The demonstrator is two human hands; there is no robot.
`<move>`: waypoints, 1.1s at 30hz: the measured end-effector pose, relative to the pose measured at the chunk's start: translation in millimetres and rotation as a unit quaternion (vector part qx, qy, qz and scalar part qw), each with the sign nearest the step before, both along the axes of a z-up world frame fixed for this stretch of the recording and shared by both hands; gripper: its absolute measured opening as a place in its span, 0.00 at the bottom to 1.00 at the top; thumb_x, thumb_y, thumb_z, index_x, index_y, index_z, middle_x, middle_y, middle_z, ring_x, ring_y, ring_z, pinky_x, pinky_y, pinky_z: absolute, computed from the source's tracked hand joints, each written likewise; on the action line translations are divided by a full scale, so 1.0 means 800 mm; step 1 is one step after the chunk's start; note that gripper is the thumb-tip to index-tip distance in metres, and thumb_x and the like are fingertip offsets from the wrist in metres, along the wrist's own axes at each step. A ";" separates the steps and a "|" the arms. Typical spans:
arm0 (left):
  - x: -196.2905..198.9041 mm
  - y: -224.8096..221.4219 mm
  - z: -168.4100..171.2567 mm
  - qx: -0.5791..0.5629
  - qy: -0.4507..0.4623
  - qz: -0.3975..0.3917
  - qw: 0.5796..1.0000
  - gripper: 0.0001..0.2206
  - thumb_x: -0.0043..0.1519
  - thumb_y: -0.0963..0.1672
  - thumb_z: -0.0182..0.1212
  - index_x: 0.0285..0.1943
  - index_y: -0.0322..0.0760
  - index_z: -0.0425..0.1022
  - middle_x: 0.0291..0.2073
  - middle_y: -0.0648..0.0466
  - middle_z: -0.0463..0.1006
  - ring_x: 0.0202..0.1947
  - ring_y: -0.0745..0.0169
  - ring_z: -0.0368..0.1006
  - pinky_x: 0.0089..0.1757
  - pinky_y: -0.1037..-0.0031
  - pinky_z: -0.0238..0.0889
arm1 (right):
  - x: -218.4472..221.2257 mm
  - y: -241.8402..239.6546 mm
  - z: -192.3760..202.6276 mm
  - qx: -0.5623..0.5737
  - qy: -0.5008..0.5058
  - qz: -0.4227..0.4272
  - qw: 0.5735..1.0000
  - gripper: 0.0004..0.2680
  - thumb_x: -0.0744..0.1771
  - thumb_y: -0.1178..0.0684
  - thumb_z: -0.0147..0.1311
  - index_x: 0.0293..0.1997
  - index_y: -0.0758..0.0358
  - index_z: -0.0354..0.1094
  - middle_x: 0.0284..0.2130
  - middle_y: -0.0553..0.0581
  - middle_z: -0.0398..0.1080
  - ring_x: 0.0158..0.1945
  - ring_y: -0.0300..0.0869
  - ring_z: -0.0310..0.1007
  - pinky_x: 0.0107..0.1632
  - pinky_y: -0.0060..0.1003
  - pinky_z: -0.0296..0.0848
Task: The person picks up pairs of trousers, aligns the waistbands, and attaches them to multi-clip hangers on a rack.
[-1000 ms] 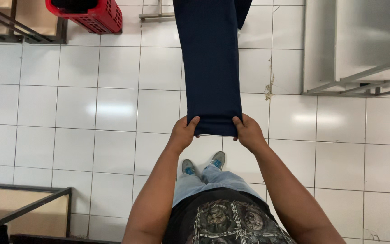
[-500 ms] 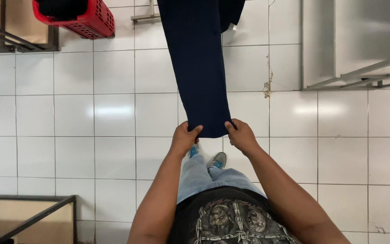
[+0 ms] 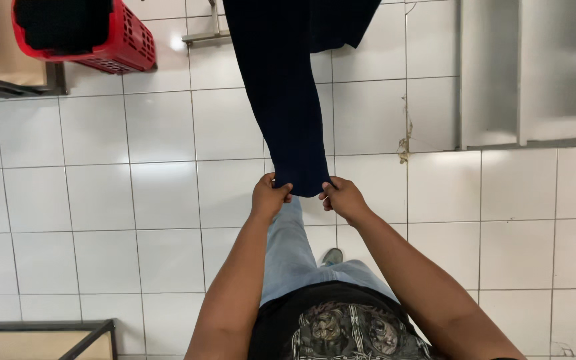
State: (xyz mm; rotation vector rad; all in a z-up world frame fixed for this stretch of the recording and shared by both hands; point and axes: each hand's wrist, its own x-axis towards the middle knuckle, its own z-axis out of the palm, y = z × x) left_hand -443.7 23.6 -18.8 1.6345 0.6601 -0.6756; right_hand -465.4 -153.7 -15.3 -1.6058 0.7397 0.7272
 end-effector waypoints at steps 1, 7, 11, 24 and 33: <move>0.025 0.007 -0.018 0.001 0.005 0.000 1.000 0.19 0.54 0.38 0.60 0.55 0.24 0.65 0.28 0.48 0.74 0.22 0.65 0.75 0.28 0.79 0.74 | 0.025 0.007 -0.008 0.001 0.005 0.000 1.000 0.11 0.67 0.56 0.42 0.50 0.72 0.65 0.25 0.62 0.70 0.25 0.40 0.72 0.31 0.32 0.76; 0.164 0.044 -0.030 0.133 0.030 -0.151 0.979 0.32 0.53 0.42 0.64 0.66 0.30 0.54 0.50 0.35 0.70 0.50 0.46 0.71 0.45 0.64 0.70 | 0.148 0.055 -0.043 0.028 0.062 0.015 0.998 0.13 0.67 0.56 0.41 0.55 0.73 0.62 0.34 0.65 0.71 0.31 0.42 0.73 0.37 0.34 0.78; 0.286 0.042 0.017 0.065 -0.056 -0.177 0.981 0.30 0.57 0.40 0.58 0.68 0.31 0.50 0.60 0.37 0.62 0.61 0.40 0.58 0.57 0.55 0.56 | 0.253 0.078 0.014 0.023 0.077 0.070 0.994 0.19 0.67 0.52 0.41 0.64 0.69 0.46 0.53 0.73 0.61 0.48 0.54 0.70 0.44 0.43 0.76; 0.617 0.061 0.164 0.075 -0.319 -0.107 0.939 0.18 0.56 0.48 0.56 0.56 0.45 0.67 0.49 0.52 0.74 0.39 0.65 0.76 0.43 0.75 0.68 | 0.494 -0.015 0.143 -0.069 -0.117 0.042 0.990 0.22 0.64 0.56 0.44 0.66 0.57 0.48 0.63 0.55 0.55 0.59 0.44 0.62 0.53 0.37 0.64; 0.667 0.057 0.262 0.073 -0.517 -0.198 0.830 0.24 0.57 0.46 0.63 0.61 0.41 0.61 0.54 0.51 0.67 0.54 0.56 0.65 0.53 0.66 0.59 | 0.539 -0.162 0.208 -0.251 -0.407 -0.190 0.858 0.26 0.69 0.54 0.54 0.67 0.52 0.32 0.67 0.63 0.39 0.68 0.58 0.46 0.61 0.48 0.57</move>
